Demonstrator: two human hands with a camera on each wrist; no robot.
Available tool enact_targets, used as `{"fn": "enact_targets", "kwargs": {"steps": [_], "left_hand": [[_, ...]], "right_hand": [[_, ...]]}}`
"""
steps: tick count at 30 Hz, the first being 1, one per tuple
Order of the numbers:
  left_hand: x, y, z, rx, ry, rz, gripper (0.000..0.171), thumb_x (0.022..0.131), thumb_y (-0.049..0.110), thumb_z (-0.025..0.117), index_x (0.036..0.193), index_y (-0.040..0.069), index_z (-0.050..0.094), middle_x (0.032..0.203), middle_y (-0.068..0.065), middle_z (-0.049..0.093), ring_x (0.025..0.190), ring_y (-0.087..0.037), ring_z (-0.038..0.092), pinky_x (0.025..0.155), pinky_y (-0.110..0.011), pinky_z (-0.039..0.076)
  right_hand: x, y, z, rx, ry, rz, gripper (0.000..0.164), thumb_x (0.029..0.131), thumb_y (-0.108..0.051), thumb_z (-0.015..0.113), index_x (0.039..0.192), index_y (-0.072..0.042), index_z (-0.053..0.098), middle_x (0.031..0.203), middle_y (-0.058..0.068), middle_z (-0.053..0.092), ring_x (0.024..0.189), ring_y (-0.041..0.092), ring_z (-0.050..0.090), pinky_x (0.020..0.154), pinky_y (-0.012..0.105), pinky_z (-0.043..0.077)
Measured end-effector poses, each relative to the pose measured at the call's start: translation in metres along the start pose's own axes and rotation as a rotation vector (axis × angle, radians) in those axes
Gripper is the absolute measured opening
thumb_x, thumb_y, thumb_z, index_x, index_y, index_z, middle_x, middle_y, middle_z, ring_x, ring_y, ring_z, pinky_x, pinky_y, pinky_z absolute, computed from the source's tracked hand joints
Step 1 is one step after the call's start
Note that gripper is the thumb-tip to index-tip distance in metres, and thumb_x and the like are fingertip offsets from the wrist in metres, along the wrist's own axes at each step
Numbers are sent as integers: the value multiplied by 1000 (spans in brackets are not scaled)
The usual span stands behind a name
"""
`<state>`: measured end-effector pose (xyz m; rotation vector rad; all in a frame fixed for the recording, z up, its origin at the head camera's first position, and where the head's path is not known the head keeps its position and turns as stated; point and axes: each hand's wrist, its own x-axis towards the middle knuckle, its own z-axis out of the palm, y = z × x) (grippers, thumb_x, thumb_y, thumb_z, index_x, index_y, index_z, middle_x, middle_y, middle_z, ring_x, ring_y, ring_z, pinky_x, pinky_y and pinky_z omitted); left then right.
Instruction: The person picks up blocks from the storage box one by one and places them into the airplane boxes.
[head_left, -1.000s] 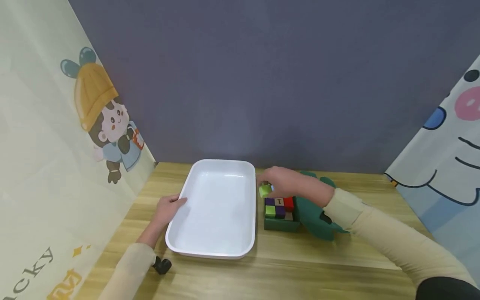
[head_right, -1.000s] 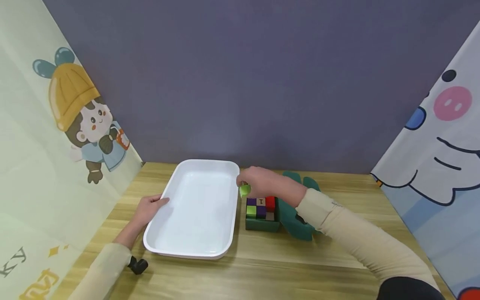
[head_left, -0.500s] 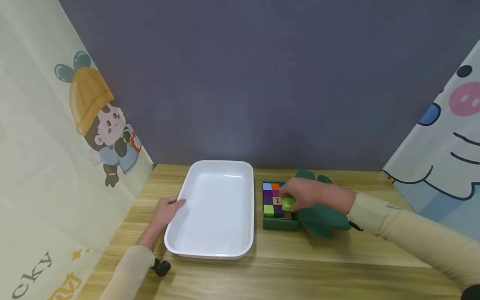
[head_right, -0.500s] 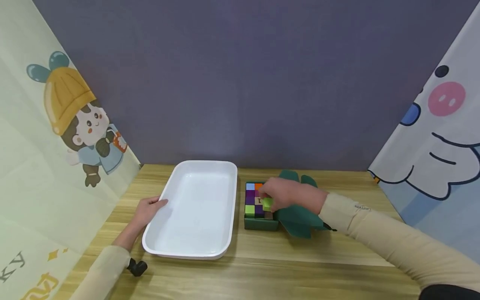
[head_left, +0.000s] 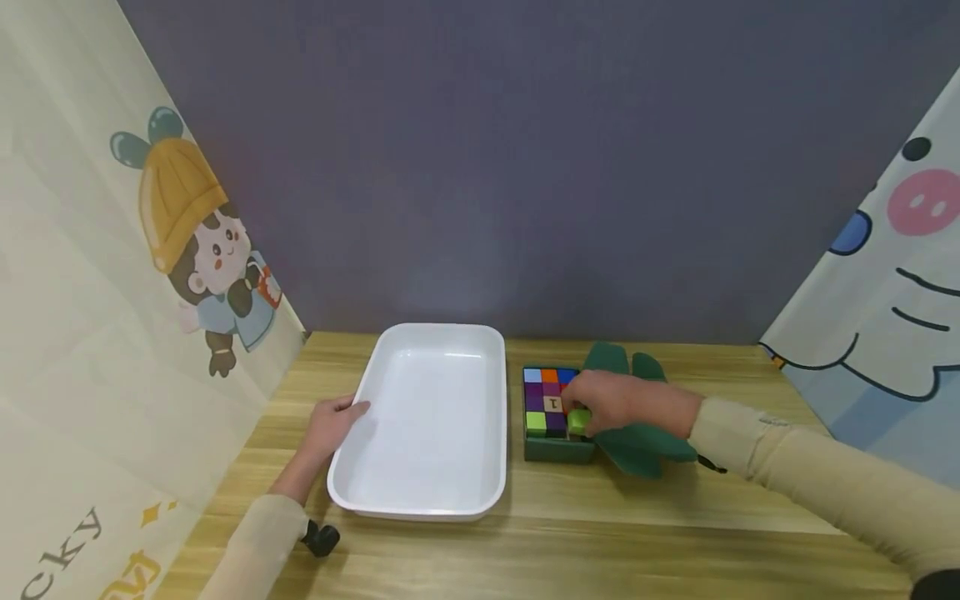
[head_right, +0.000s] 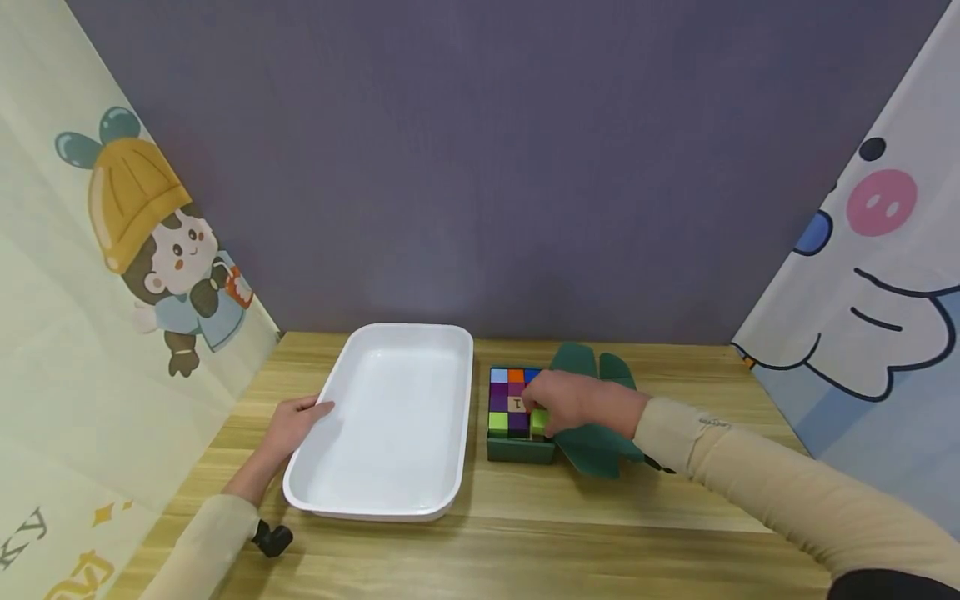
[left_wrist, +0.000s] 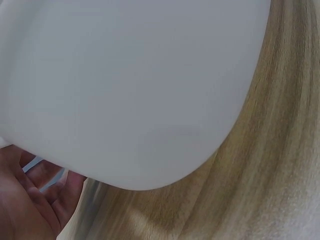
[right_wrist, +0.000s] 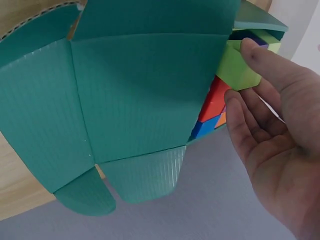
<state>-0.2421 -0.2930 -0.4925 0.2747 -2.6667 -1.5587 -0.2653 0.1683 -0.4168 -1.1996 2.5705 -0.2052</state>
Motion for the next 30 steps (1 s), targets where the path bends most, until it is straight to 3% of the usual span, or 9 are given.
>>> {"fn": "enact_targets", "kwargs": {"steps": [15,23,30], "left_hand": [[2,0,2,-18,11,25,48,94,27,63,127,-6,58,121,-30,60,92,-33,67,71,-36,59],[1,0,2,-8,0,12,49,94,28,63,129,-6,57,122,-30,59,94,-33,67,72,-37,59],[1,-2,0,7,9,8,50,94,28,63,129,-7,57,121,-31,59,92,-33,67,71,-37,59]], "right_hand": [[13,6,12,-44,7,-21,31,73,-14,86,98,-10,68,90,-5,63,76,10,53,68,27,52],[10,12,23,-60,54,-67,28,75,-14,84,76,-12,56,68,-7,41,62,9,36,56,25,35],[11,15,26,-33,80,-88,28,75,-15,84,76,-15,56,71,-4,51,64,9,41,56,24,39]]}}
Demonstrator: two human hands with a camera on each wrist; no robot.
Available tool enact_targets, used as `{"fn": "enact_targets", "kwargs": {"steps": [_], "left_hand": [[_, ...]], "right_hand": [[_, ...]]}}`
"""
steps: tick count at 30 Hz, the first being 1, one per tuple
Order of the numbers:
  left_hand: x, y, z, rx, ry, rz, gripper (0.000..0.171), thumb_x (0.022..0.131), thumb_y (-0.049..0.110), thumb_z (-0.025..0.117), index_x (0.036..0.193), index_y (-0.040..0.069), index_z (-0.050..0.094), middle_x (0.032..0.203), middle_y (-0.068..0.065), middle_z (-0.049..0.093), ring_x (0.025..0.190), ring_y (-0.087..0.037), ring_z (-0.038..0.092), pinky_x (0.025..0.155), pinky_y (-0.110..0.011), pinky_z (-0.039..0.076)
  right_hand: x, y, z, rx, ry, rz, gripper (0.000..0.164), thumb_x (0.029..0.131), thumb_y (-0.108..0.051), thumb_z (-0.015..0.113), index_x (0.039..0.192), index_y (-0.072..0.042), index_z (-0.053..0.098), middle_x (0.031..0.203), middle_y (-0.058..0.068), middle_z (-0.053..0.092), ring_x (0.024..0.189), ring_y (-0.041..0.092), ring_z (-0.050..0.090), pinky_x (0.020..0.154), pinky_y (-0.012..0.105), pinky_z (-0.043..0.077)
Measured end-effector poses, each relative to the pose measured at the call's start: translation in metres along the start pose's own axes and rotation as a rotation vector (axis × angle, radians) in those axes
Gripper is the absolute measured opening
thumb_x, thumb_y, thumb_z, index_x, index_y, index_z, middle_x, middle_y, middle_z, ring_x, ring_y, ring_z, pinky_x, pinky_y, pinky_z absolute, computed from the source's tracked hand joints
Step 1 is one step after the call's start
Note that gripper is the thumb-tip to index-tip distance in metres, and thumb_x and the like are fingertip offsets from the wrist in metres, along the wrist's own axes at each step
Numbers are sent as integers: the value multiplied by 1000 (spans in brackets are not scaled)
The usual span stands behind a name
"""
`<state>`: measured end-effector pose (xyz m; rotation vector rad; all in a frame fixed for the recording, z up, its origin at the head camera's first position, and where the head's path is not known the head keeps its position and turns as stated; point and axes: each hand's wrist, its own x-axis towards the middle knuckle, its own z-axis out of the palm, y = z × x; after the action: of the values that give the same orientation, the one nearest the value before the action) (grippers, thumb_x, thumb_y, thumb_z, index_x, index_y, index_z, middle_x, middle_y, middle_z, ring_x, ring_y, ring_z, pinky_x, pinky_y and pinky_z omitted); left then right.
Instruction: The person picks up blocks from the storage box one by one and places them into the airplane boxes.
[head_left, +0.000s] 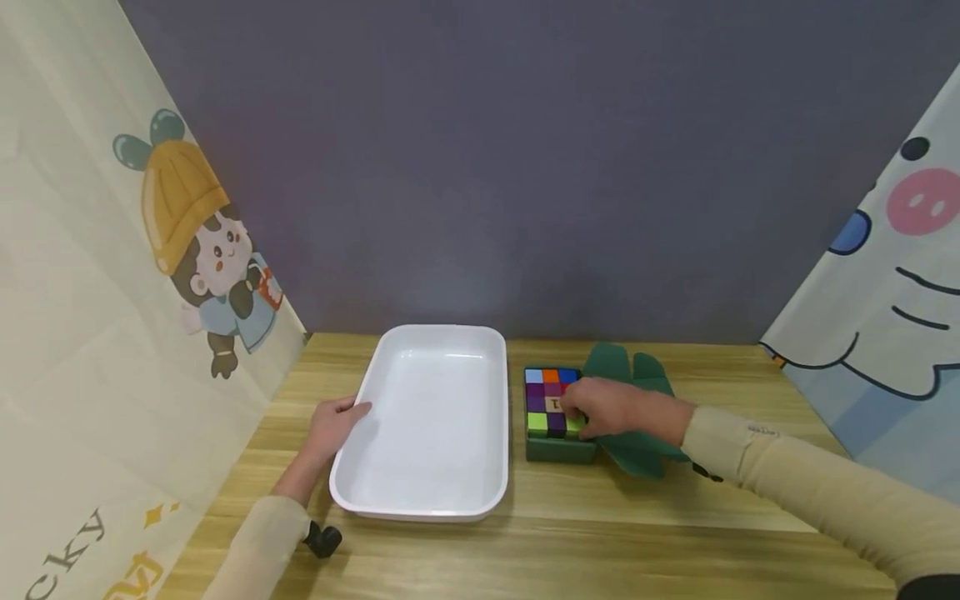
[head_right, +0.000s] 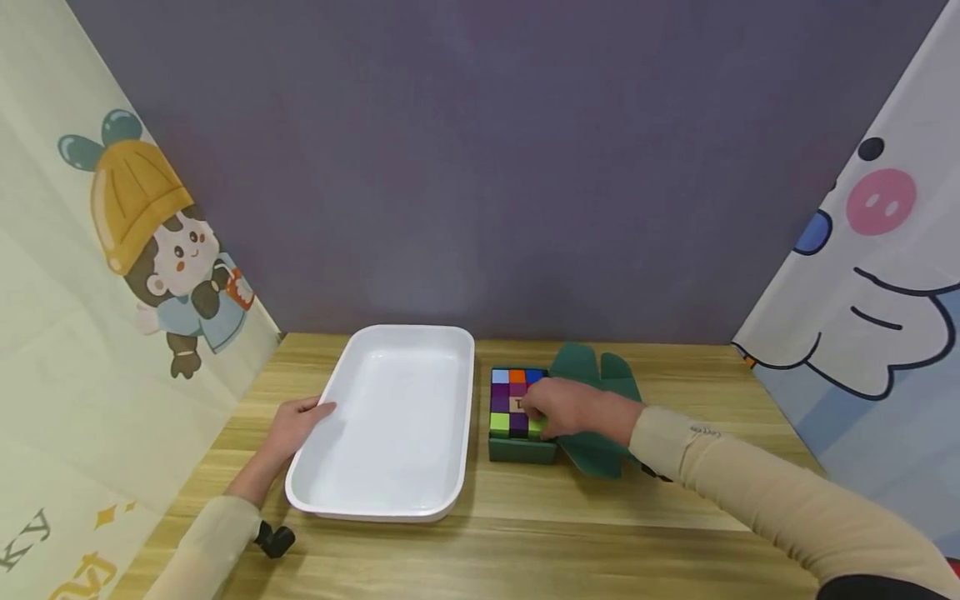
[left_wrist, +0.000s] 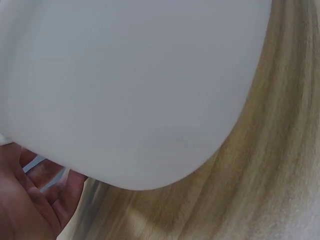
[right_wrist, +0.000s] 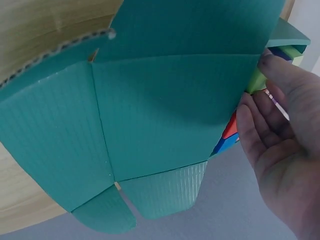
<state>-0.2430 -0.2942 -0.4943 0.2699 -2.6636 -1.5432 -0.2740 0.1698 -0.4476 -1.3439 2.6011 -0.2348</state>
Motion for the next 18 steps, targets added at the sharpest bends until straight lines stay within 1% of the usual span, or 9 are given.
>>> {"fn": "enact_targets", "kwargs": {"steps": [2,4,6,9,11,12,14,15,18], "left_hand": [[0,0,-1,1,-5,-4,53,94,32,64,129,-6,57,122,-30,59,93,-33,67,72,-37,59],[1,0,-2,1,-13,5,57,95,38,62,130,-7,56,122,-30,59,93,-32,66,73,-37,59],[3,-1,-3,-7,-34,15,61,97,43,57,130,-8,55,121,-30,60,93,-31,66,73,-36,59],[5,-3,-8,-49,-89,24,65,101,47,44,131,-10,53,120,-31,60,90,-30,67,72,-35,59],[5,-2,-12,-79,-128,36,66,103,46,37,134,-11,49,123,-32,57,93,-34,67,75,-37,59],[3,0,-16,-77,-140,45,65,104,46,35,136,-10,47,126,-32,55,97,-36,66,78,-39,58],[-1,7,-22,-11,-117,103,63,104,45,36,139,-7,45,130,-31,53,104,-40,62,85,-45,56],[-4,12,-25,43,-92,140,62,104,45,36,141,-5,44,133,-30,51,110,-42,59,90,-48,53],[-18,31,-32,248,3,245,58,103,43,42,143,1,45,139,-25,49,121,-44,50,99,-56,44]], "right_hand": [[-1,0,0,4,7,-6,28,76,-14,84,76,-15,56,71,-3,50,64,9,40,56,24,39],[-4,-3,-2,13,21,11,25,78,-16,82,78,-16,57,73,-4,50,65,9,41,56,24,39],[-9,-6,-5,25,49,44,21,82,-20,79,81,-18,58,76,-5,52,66,9,43,58,25,40],[-22,-13,-11,67,132,116,13,87,-25,74,89,-19,63,85,-6,56,72,11,50,62,26,46],[-35,-18,-15,91,198,156,12,89,-25,72,96,-17,66,92,-6,60,79,14,56,67,28,51],[-41,-20,-17,105,235,172,14,89,-25,72,99,-16,67,95,-5,61,82,15,58,70,29,53],[-55,-25,-20,122,296,207,19,89,-23,71,106,-14,68,102,-4,63,89,18,61,75,31,55],[-62,-29,-21,129,321,221,20,89,-22,72,107,-14,68,103,-3,64,90,19,61,76,32,55],[-80,-40,-22,116,392,268,25,88,-19,73,110,-13,67,106,-2,65,92,19,62,77,34,55]]}}
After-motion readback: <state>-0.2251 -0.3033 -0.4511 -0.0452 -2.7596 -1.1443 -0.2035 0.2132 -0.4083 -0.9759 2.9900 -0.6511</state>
